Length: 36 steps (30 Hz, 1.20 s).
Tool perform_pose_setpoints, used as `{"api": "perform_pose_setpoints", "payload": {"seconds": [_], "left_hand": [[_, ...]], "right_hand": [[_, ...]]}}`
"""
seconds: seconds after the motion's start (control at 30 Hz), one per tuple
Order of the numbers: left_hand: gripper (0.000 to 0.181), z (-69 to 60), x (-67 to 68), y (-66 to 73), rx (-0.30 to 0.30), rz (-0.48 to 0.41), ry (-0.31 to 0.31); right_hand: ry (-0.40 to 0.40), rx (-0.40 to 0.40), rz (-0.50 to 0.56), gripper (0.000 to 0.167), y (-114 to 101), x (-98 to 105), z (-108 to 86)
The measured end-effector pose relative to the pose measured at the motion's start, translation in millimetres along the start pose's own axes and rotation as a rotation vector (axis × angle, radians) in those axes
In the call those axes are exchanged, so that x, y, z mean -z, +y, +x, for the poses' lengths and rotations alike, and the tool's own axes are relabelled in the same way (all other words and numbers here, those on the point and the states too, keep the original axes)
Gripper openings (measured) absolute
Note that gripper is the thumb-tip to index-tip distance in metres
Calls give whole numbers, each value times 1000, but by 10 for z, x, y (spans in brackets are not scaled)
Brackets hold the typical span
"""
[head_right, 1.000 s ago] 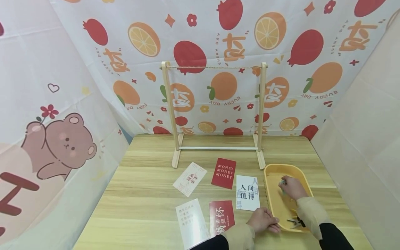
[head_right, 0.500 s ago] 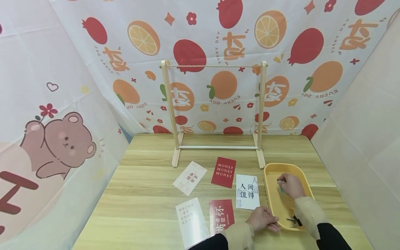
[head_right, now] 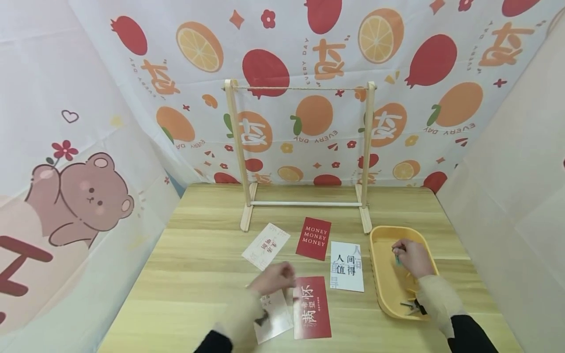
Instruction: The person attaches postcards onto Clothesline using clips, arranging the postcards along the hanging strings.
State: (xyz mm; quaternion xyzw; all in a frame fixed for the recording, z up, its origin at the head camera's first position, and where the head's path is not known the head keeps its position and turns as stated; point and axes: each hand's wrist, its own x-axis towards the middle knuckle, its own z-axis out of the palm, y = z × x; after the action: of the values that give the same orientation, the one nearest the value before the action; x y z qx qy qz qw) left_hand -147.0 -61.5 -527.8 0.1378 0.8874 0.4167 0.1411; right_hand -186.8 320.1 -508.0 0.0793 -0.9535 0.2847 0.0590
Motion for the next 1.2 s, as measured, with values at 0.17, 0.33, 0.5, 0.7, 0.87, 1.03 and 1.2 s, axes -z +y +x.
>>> {"api": "perform_pose_setpoints", "payload": {"seconds": [0.17,0.33,0.5,0.7,0.87,1.03,1.2], "left_hand": [[67,-386,193,-459,58,402,125],[97,-541,16,-706,75,615,181],[81,-532,9,-714,66,680,295],[37,-463,367,-555,246,218,324],[26,-397,843,-433,330,-288,381],[28,-323,1240,-315,298,-471,496],[33,-172,1597,-144,250,-607,523]], "right_hand": [[-7,-2,18,4,-23,-26,7],[0,17,9,6,-48,-82,-29],[9,25,3,5,-64,-102,-39],[3,15,12,7,-56,-69,3],[16,9,20,4,-60,-17,39],[72,12,31,6,-148,77,70],[117,15,77,13,-379,268,176]]}}
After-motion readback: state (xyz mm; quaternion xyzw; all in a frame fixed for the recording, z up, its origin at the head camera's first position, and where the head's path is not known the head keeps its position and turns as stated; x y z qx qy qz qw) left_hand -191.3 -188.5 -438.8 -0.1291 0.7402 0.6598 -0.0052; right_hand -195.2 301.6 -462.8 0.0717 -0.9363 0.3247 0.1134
